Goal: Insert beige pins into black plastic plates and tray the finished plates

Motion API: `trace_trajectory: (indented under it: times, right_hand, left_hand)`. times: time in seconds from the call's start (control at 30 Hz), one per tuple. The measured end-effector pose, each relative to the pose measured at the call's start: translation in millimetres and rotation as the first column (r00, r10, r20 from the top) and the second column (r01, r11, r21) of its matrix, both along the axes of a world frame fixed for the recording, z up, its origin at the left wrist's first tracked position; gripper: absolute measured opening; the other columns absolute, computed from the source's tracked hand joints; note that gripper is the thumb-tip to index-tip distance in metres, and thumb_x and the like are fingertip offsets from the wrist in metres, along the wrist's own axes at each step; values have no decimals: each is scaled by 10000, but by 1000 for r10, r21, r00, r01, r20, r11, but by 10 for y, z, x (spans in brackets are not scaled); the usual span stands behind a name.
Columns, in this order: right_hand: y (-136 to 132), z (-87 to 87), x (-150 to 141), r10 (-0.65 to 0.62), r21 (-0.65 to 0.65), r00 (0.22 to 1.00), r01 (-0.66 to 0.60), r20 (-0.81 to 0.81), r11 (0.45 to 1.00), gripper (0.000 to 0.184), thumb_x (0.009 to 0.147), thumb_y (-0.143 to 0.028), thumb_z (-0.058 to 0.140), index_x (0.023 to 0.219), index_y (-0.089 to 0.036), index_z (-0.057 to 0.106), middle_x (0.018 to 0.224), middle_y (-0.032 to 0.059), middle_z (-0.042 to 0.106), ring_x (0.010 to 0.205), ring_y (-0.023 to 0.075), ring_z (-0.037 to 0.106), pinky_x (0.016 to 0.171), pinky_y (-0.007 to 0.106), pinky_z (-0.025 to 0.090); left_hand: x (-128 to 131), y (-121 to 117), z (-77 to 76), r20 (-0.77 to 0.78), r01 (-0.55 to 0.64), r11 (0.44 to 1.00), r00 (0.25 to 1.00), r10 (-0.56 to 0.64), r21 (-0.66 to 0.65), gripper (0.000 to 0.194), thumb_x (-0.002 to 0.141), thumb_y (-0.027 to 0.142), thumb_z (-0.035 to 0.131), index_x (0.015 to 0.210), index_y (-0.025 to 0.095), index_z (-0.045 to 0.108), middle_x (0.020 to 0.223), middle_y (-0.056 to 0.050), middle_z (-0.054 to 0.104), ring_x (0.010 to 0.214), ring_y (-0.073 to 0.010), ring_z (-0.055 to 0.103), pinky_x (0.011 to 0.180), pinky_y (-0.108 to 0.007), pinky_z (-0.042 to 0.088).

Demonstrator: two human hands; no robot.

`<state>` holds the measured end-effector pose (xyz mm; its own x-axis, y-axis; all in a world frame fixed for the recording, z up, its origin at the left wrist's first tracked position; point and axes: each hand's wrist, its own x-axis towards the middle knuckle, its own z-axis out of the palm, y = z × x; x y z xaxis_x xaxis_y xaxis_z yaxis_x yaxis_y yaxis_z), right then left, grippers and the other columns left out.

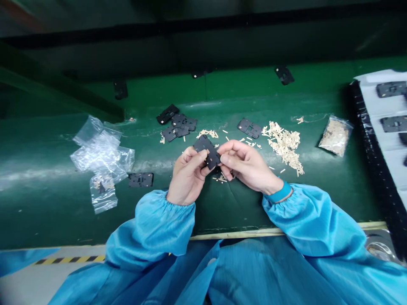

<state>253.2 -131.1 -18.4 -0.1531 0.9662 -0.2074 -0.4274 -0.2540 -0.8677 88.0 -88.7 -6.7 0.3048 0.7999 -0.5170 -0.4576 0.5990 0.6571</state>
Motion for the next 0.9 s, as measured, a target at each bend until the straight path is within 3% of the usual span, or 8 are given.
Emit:
trace_trajectory:
  times: [0.17, 0.37, 0.53, 0.7, 0.8, 0.9]
  right_hand:
    - [-37, -32, -85, -147, 134, 976, 126, 161, 983, 256, 902, -345, 782, 1057, -198, 640, 739, -23, 691, 558, 109, 646, 531, 249, 536]
    - [-56, -9, -148, -225, 201, 953, 185, 203, 962, 301, 860, -301, 821, 1073, -206, 630, 820, -11, 699, 617, 103, 667, 574, 242, 583]
    - [-24, -17, -54, -97, 57, 989, 91, 116, 994, 323, 850, -396, 826, 1006, -211, 612, 736, -30, 669, 556, 113, 643, 527, 243, 542]
    - [11, 25, 18, 3, -96, 1000, -2, 9, 995, 341, 925, -480, 724, 832, -216, 529, 575, -61, 599, 448, 92, 552, 462, 209, 454]
    - [38, 88, 63, 52, -68, 968, -36, 244, 997, 322, 957, -517, 665, 868, -220, 579, 576, -42, 621, 462, 104, 553, 466, 222, 453]
    - [209, 172, 180, 76, -42, 857, -63, 510, 997, 325, 875, -521, 755, 857, -217, 643, 574, -23, 625, 473, 130, 560, 454, 249, 461]
  left_hand:
    - [-2, 4, -2, -21, -41, 999, 999, 41, -2, 475, 672, 286, 914, 792, 204, 463, 810, 54, 728, 709, -81, 720, 618, -148, 587]
    - [6, -12, -2, -19, -59, 998, 998, 59, 0, 480, 674, 295, 916, 787, 203, 459, 790, 58, 718, 708, -75, 714, 629, -148, 584]
    - [-3, -9, 12, -13, -4, 1000, 1000, 5, 16, 520, 650, 337, 935, 770, 199, 448, 790, 55, 712, 699, -81, 705, 617, -155, 579]
    - [-6, -22, 33, -33, 93, 994, 995, -92, 56, 483, 696, 343, 914, 726, 181, 460, 733, 47, 667, 681, -83, 674, 611, -180, 589]
    - [-1, -9, 2, -109, 83, 993, 991, -74, 80, 463, 697, 360, 915, 722, 176, 491, 692, 49, 640, 672, -84, 662, 607, -177, 579]
    - [2, 28, -57, -117, 68, 994, 991, -58, 80, 445, 681, 389, 929, 747, 167, 549, 750, 13, 692, 745, -105, 701, 677, -196, 593]
